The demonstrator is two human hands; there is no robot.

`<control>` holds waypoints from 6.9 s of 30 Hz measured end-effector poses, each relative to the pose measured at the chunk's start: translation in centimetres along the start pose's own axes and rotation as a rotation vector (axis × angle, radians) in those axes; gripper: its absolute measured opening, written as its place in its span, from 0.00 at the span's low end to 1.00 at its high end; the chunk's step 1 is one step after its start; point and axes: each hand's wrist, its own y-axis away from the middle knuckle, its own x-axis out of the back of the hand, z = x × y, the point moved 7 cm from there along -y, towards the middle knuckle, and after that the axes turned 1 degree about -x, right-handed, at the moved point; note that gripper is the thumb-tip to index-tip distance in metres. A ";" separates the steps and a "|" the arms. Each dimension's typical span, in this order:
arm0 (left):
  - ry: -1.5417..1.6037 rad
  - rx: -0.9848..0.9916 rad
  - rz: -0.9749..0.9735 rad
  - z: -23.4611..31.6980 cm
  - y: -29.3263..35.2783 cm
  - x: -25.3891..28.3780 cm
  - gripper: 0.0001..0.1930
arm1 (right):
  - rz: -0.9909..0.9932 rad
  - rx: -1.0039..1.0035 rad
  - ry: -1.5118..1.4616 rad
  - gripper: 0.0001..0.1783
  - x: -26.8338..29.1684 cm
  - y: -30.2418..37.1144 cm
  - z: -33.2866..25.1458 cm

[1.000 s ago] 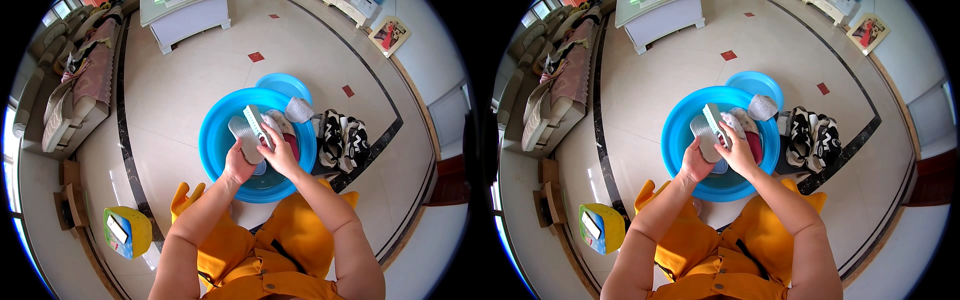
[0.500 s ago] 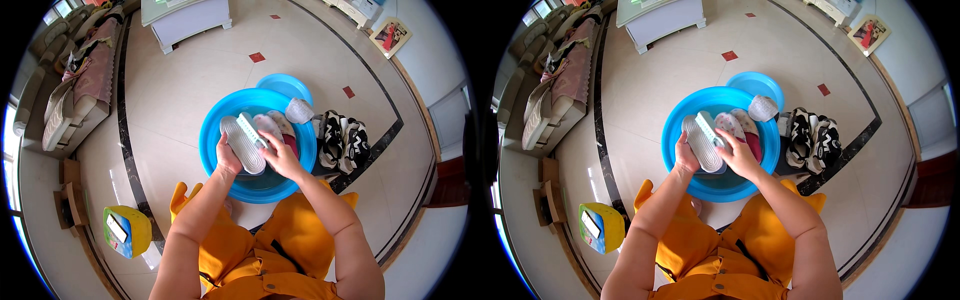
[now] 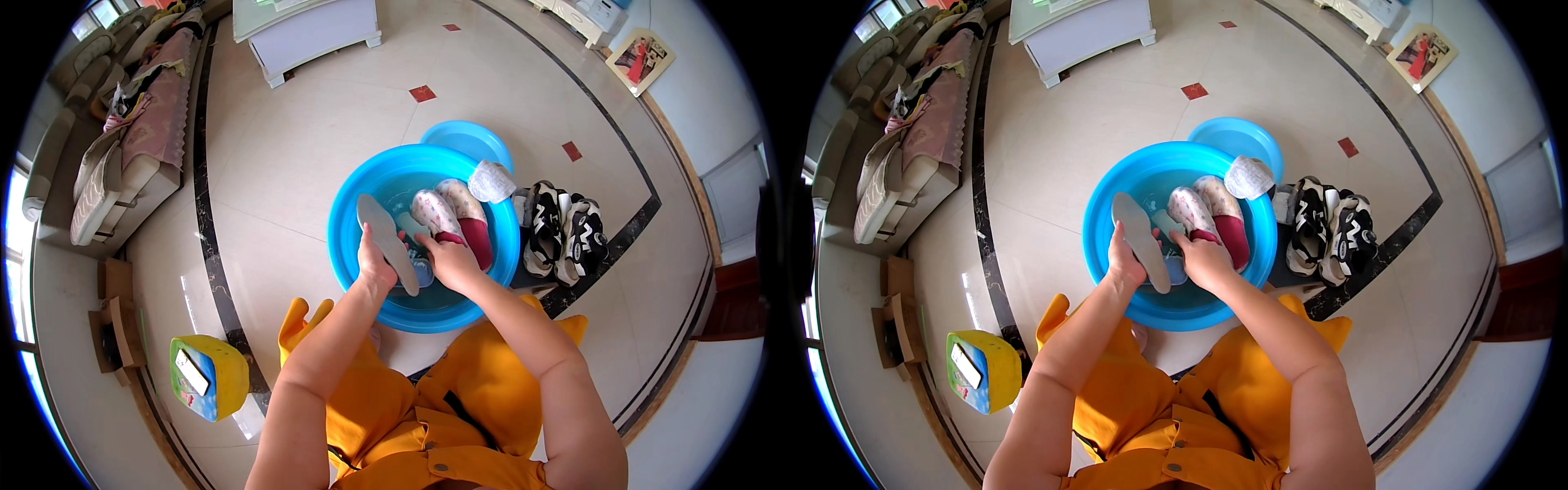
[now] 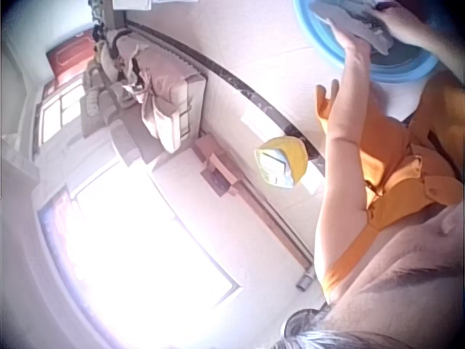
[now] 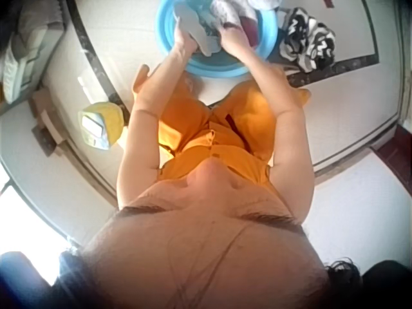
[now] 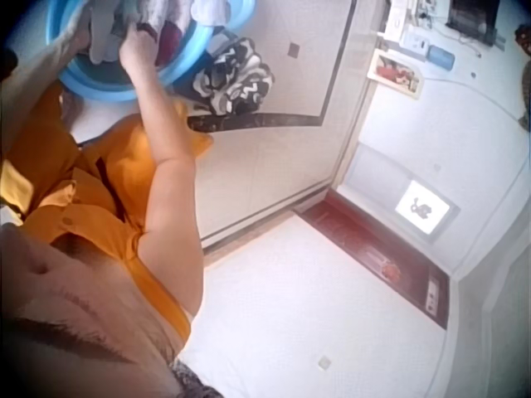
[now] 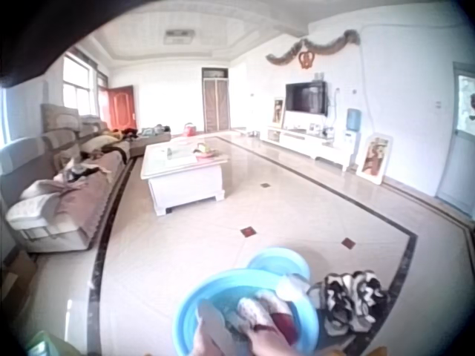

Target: The person scrubs a gray slipper with a brush in a blue basin of water. They then rinse the slipper and proceed to scrub a pink slipper with the same brush.

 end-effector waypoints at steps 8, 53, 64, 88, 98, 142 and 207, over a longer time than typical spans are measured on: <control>-0.018 0.000 0.052 -0.6 -1.1 0.9 0.30 | -0.005 -0.103 -0.254 0.25 0.4 -0.2 -0.3; 0.108 0.094 -0.304 -1.4 3.0 -4.5 0.29 | 0.175 -0.103 -0.766 0.22 4.0 -0.1 -2.6; 0.172 0.022 -0.424 1.3 2.7 -5.7 0.40 | 0.079 0.030 -0.487 0.24 5.7 3.5 -5.6; 0.095 0.059 -0.408 -1.1 3.2 -5.2 0.36 | 0.156 0.045 -0.236 0.27 4.2 2.2 -5.5; 0.040 0.180 -0.404 -3.2 3.1 -4.4 0.38 | 0.158 -0.026 -0.151 0.27 3.6 0.5 -3.6; 0.071 0.127 -0.221 0.2 1.1 -4.2 0.24 | 0.180 0.032 -0.379 0.27 4.9 1.6 -3.3; 0.046 0.083 -0.342 -0.5 3.2 -5.3 0.27 | 0.231 0.089 -0.072 0.32 4.6 2.5 -4.0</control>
